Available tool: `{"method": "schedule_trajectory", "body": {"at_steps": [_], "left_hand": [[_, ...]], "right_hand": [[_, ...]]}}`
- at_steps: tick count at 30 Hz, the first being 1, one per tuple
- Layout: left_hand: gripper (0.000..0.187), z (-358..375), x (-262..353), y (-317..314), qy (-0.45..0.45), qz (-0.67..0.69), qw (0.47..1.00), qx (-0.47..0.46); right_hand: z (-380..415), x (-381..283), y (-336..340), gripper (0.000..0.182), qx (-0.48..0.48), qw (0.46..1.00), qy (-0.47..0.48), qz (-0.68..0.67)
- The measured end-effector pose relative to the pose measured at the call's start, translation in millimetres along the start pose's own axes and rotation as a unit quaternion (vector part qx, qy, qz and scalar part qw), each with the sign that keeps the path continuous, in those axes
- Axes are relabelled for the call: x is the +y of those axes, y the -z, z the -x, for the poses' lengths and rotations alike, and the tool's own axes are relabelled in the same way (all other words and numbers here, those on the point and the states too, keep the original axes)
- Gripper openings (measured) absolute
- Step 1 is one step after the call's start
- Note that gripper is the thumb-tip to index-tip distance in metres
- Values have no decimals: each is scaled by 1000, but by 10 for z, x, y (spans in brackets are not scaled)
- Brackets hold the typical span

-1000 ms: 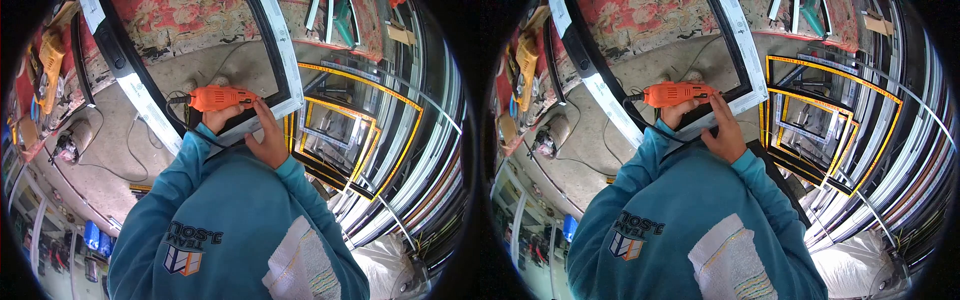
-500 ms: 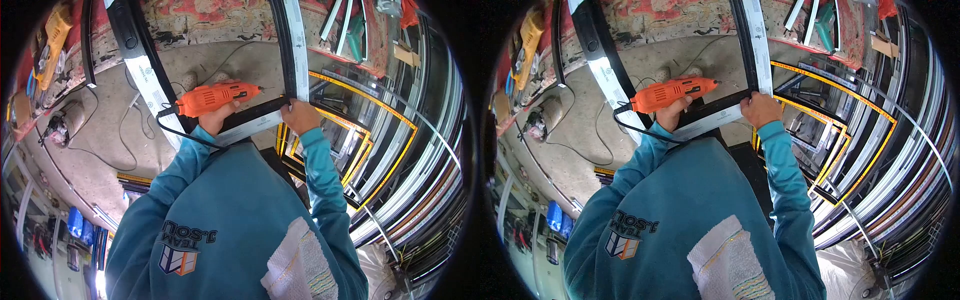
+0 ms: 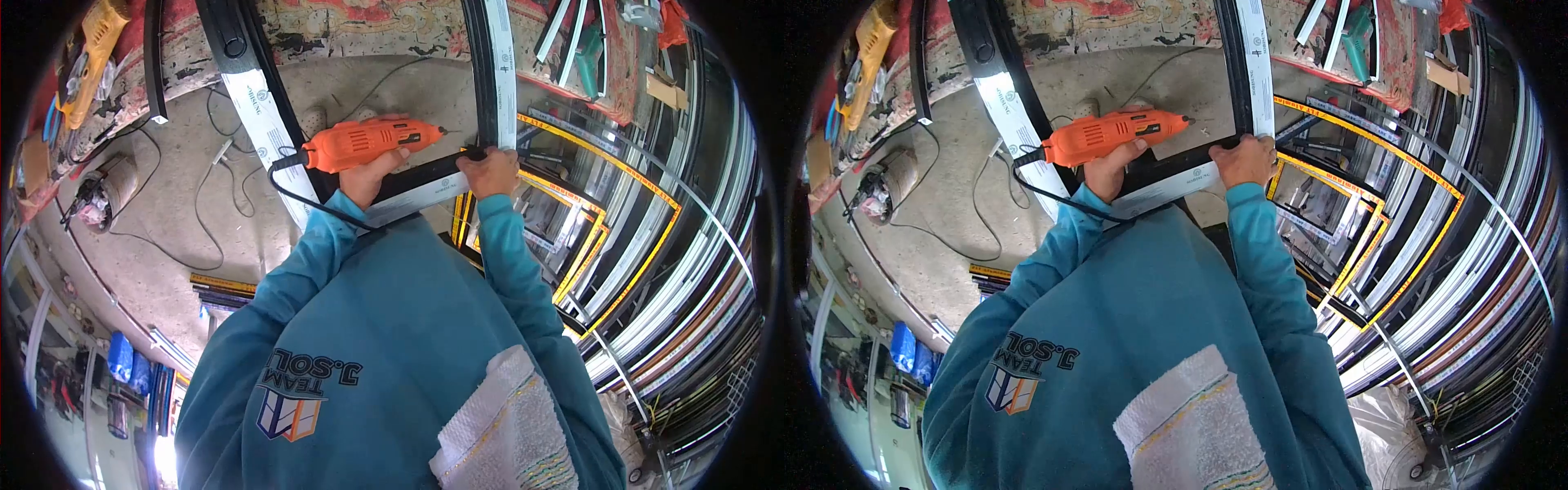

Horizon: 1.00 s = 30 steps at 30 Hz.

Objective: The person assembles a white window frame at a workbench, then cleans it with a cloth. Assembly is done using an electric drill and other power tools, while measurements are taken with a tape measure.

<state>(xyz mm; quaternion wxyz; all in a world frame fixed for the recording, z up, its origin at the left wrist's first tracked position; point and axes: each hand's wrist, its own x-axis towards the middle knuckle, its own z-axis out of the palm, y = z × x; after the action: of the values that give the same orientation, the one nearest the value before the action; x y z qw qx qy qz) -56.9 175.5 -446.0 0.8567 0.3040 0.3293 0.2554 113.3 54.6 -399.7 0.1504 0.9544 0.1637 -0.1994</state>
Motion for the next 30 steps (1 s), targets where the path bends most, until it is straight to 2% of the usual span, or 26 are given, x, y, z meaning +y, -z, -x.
{"method": "schedule_trajectory", "body": {"at_steps": [4,8,10,16,20,22,23,24,26,28,30], "left_hand": [[42,-12,-41,6,-12,16,1000,-4],[42,-82,56,-33,-19,26,999,-30],[42,-75,65,-30,0,78,997,-6],[44,-51,75,62,-10,64,998,4],[43,-29,65,171,-23,67,997,22],[40,1,86,274,-39,13,999,27],[38,35,110,298,-50,7,998,44],[38,67,161,278,-52,10,997,48],[39,98,235,242,-48,18,996,76],[38,108,200,299,-48,18,996,66],[41,132,220,296,-35,-33,998,32]], "right_hand": [[-70,105,-215,46,48,999,-18,-18],[-106,147,-328,34,88,996,-27,-4],[-124,129,-349,30,98,995,-34,8],[-99,116,-392,24,133,990,-50,-18],[-171,254,-386,22,157,987,7,-31],[-258,335,-304,22,105,985,35,-135],[-373,413,-335,21,150,966,122,-171],[-346,289,-134,21,150,966,126,-169],[-353,77,309,22,10,968,91,-233],[-547,107,355,18,-5,958,115,-262],[-724,169,343,27,2,909,258,-327]]}}
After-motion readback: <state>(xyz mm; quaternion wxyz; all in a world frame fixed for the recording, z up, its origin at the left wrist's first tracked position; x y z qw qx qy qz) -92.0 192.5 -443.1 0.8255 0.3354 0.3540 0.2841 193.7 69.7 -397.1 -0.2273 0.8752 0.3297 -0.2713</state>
